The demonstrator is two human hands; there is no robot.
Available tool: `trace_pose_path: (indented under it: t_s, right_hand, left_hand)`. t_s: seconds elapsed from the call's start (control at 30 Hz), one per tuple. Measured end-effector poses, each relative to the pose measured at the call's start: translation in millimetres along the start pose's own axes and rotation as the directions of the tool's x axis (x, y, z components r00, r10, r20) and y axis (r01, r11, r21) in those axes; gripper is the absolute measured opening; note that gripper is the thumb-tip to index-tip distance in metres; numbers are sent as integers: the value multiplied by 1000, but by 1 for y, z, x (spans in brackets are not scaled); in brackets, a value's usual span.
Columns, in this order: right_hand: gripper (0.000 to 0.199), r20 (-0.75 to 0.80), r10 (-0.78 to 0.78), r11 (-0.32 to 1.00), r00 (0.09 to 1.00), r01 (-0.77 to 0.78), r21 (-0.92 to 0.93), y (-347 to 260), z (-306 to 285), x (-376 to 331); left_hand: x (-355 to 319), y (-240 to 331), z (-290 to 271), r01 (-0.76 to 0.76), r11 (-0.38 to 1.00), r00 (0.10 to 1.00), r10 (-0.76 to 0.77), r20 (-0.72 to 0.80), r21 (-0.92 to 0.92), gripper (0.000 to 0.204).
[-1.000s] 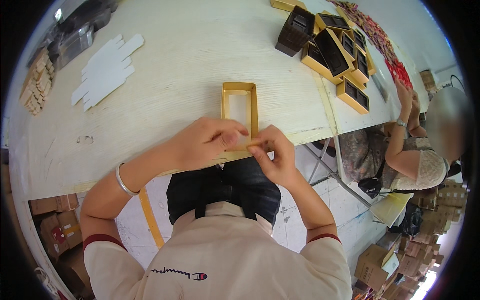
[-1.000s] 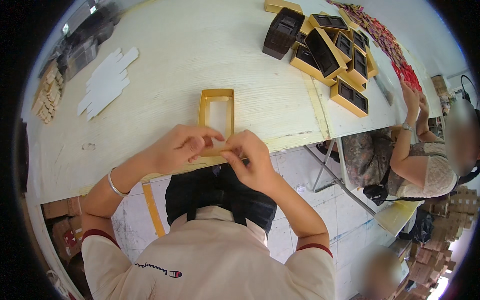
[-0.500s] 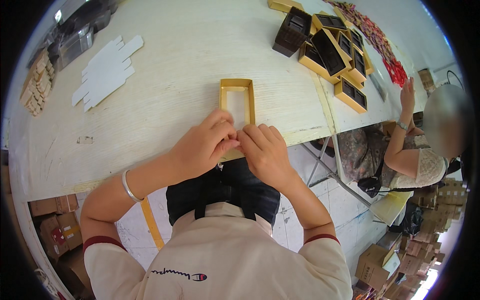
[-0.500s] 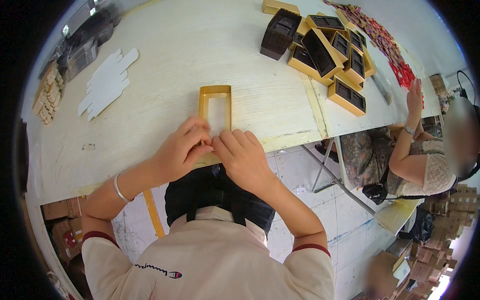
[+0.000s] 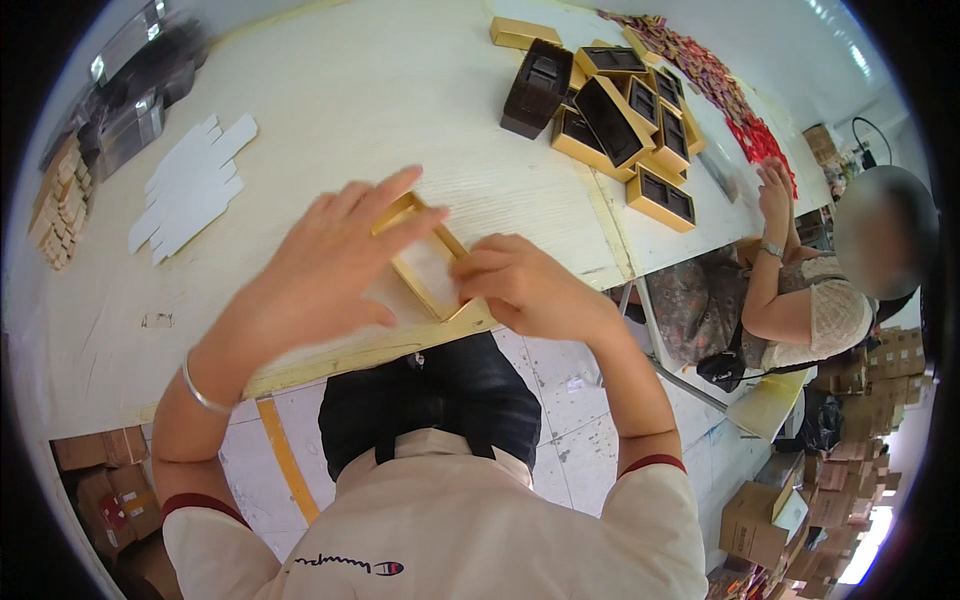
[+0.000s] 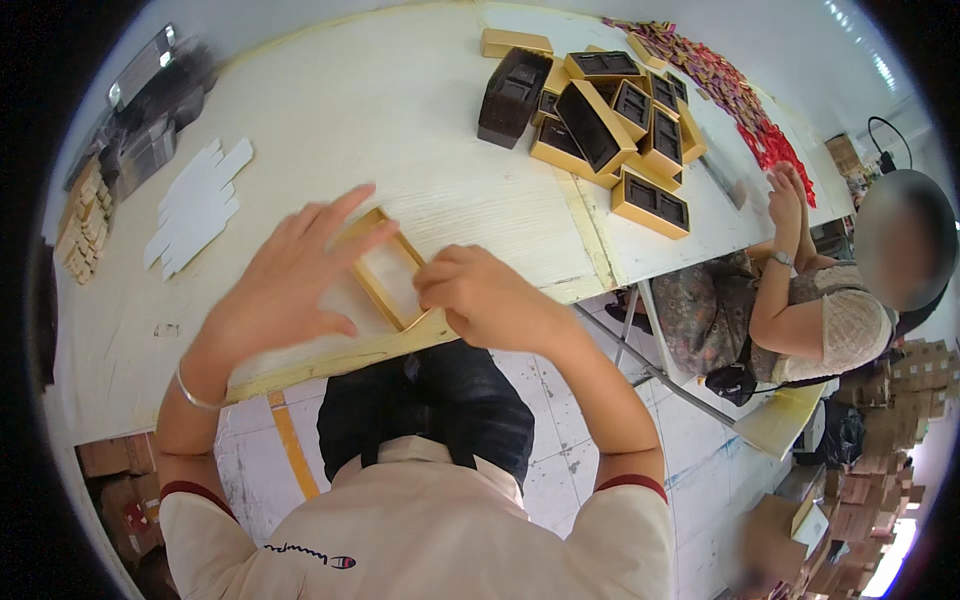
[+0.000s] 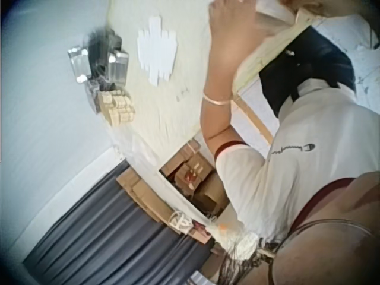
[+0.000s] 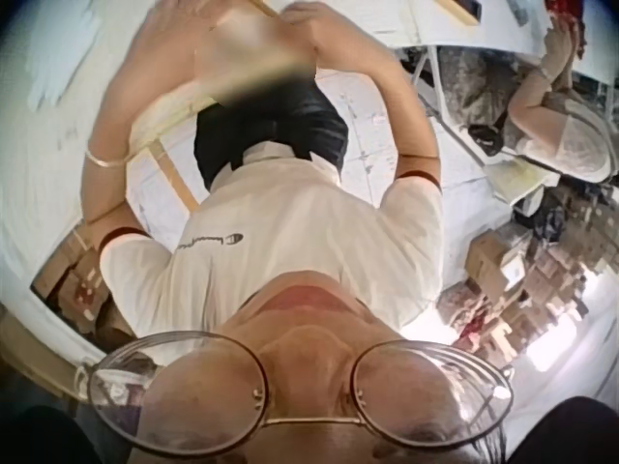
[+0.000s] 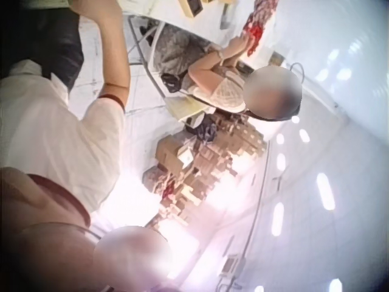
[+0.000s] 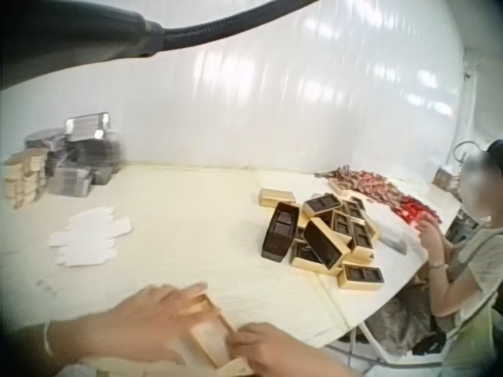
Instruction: The person assembles small rectangular boxes by folding white cardboard pieces and inserting them into brown frames. They repeatedly pick up a frame, fold the cardboard, and place it inside, then set the completed unit aside.
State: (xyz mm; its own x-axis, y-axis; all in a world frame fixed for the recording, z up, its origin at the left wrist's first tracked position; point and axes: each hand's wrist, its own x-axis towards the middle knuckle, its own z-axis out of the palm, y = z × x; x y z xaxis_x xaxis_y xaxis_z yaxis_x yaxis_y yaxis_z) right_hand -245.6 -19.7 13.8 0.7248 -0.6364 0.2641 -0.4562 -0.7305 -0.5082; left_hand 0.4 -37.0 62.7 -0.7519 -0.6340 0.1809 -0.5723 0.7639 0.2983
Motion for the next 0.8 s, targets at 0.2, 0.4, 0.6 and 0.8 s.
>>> trace_pose_path:
  t_s: [0.2, 0.4, 0.6, 0.8]
  right_hand:
    - [41, -516, -48, 897, 855, -191, -400, 51, -55, 27]
    - [15, -397, 130, 631, 909, -384, -674, 126, -99, 51]
    - [24, -403, 300, 642, 865, -495, -585, 107, -116, 68]
    - [26, -565, 498, 846, 658, -225, 483, 44, -127, 49]
  left_hand:
    - [28, -57, 25, -11, 992, 980, 36, 198, -124, 84]
    - [29, -45, 25, 127, 983, 975, -99, 198, -134, 74]
    - [21, -64, 34, 80, 972, 992, -56, 110, -222, 74]
    - [22, -61, 31, 172, 970, 982, -156, 101, -169, 67]
